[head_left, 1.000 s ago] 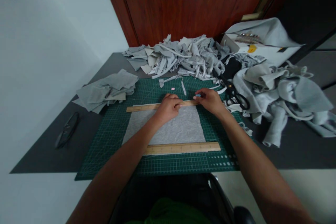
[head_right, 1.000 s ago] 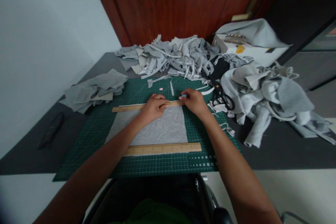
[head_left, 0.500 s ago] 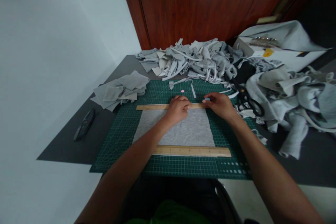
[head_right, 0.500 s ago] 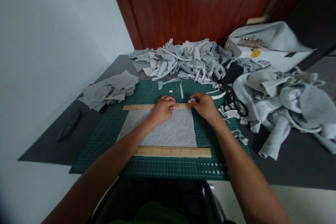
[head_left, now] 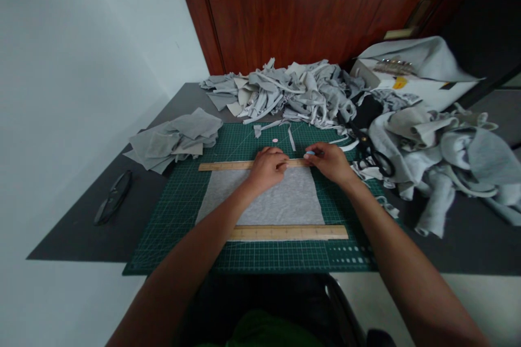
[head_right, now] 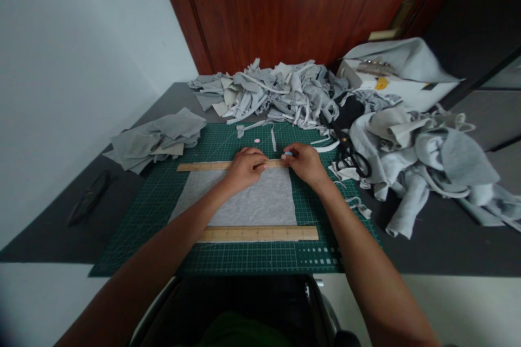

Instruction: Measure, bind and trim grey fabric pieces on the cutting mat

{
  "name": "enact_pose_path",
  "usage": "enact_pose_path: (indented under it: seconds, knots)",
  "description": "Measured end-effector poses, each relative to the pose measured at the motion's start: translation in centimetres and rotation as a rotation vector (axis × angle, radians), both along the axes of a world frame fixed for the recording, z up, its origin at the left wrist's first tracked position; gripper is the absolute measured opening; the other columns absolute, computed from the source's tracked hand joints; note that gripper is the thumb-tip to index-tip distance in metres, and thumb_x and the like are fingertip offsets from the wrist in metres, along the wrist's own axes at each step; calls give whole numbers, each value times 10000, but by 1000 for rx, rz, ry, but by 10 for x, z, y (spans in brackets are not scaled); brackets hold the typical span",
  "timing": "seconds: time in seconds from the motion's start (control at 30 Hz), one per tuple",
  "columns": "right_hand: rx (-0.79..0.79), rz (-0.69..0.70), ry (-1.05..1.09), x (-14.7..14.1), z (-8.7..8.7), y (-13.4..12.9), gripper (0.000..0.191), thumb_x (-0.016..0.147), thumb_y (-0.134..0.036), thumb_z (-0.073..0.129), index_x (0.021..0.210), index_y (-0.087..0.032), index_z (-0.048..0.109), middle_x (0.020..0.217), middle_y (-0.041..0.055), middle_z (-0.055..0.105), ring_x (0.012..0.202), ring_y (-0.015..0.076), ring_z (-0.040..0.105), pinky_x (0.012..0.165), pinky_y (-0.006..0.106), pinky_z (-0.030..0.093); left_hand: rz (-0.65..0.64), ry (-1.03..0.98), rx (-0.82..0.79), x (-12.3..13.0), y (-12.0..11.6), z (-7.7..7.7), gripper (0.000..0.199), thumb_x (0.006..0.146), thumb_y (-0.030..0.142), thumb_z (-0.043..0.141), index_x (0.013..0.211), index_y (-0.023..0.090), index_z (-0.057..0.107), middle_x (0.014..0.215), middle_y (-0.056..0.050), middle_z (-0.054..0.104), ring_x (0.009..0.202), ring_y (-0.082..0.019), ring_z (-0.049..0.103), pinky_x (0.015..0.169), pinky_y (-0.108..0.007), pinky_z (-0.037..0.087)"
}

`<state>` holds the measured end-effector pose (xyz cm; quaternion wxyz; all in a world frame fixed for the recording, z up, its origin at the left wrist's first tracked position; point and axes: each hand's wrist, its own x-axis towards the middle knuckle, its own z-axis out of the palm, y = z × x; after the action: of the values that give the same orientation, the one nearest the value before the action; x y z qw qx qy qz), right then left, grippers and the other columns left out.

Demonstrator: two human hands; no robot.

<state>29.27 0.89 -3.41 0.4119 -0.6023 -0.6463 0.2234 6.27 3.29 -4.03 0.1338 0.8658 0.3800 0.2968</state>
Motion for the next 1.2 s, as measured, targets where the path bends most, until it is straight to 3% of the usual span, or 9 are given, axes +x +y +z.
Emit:
enact_pose_path:
  seconds: [0.13,0.3,0.43,0.63,0.83,0.93,1.2]
  knots:
    - [-120,39,284,1,-4,4,222,780,-379,789,890,-202,712,712,9,701,608,164,662,586,294,565,61,19,7,0,0,1,121,880,177,738,940,257,807,1114,-31,749,1077,-248,635,960,-413,485]
    - [-156,-62,490,7,-7,11,290,739,-399,841,826,-200,649,644,-30,615,540,118,597,485,239,552,104,43,-23,0,2,2,103,875,178,747,879,258,812,1170,-32,752,1146,-267,637,967,-436,482]
    - [-176,-48,468,11,-6,11,178,800,-307,775,844,-197,641,647,-41,595,530,102,585,507,242,581,83,-5,-32,0,5,0,122,852,143,740,823,247,795,1149,-31,755,1103,-248,660,987,-427,482]
    - [-189,20,341,11,-1,7,22,826,-201,702,840,-189,691,626,-43,596,481,84,538,423,174,472,32,-72,-10,-1,8,-4,186,815,70,671,714,211,738,942,-27,733,920,-199,674,886,-356,514]
    - [-189,89,199,13,2,5,117,842,-188,661,942,-181,721,621,-49,603,477,98,563,459,198,470,54,-154,-37,0,9,-7,102,778,133,754,698,192,733,901,-33,680,812,-170,662,736,-297,532]
    - [-188,88,138,13,2,5,139,855,-185,649,975,-186,718,625,-43,625,502,115,599,484,213,487,72,-192,-46,0,10,-10,106,746,190,839,708,196,741,906,-28,677,824,-176,663,768,-309,544]
    - [-247,101,181,17,4,4,111,838,-150,704,942,-178,727,694,-1,728,608,158,712,617,270,588,29,-163,-1,-2,13,-10,120,757,104,817,743,201,748,950,-34,703,925,-204,676,874,-347,527]
